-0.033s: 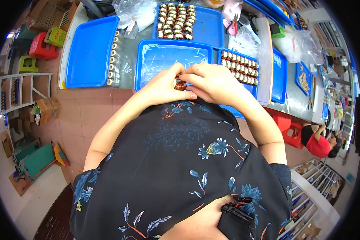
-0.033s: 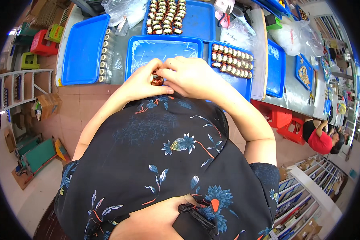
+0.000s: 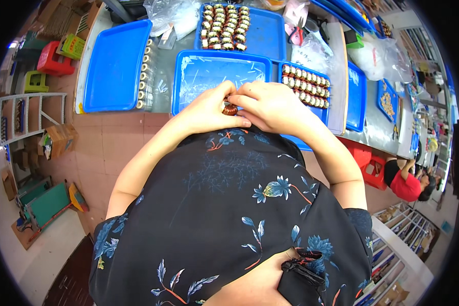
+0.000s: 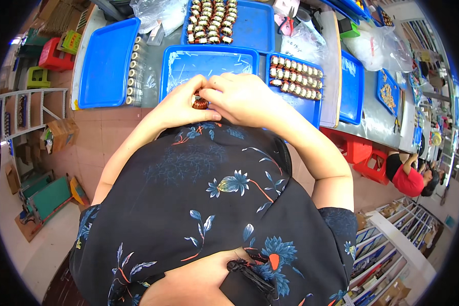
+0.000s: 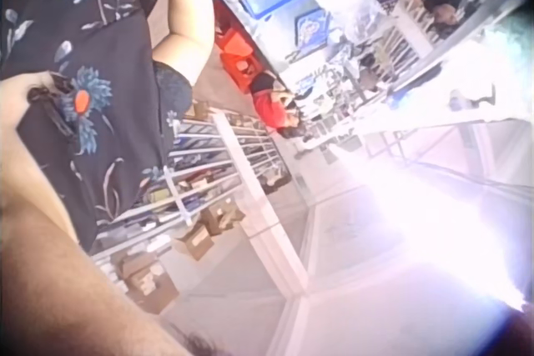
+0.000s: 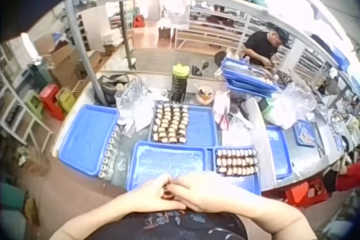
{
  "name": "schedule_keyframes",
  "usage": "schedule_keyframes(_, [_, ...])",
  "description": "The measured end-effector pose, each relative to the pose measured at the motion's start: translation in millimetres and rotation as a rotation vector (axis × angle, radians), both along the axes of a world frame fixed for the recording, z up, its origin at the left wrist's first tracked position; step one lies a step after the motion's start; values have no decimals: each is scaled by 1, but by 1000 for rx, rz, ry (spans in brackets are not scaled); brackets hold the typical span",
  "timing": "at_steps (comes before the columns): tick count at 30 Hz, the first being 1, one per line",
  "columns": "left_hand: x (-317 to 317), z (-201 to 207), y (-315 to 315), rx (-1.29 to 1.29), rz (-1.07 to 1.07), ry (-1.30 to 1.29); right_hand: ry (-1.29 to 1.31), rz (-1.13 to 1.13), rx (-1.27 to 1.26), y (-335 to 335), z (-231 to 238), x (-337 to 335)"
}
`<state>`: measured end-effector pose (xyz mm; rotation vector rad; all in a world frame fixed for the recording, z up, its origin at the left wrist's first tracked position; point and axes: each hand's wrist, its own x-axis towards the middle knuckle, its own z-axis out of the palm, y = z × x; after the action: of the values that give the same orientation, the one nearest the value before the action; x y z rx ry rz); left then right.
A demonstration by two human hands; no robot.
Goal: The person assembles electrical components by picking up wire-wound toroid coils, fitting small sleeves onto their wire leads by hand, and placing the assembled coils into a tray.
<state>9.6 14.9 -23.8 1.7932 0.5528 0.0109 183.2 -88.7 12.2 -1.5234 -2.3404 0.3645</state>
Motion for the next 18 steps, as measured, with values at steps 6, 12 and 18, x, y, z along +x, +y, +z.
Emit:
schedule_keyframes(6, [-2, 4, 7, 33, -63, 84, -92, 102, 10, 5, -4, -2])
schedule_keyframes(12, [-3, -5, 9, 17, 7, 5, -97, 61, 10, 9, -1, -7])
schedule_keyframes(18, [-2, -4, 9, -18, 35, 19, -65, 49, 16, 9, -1, -6])
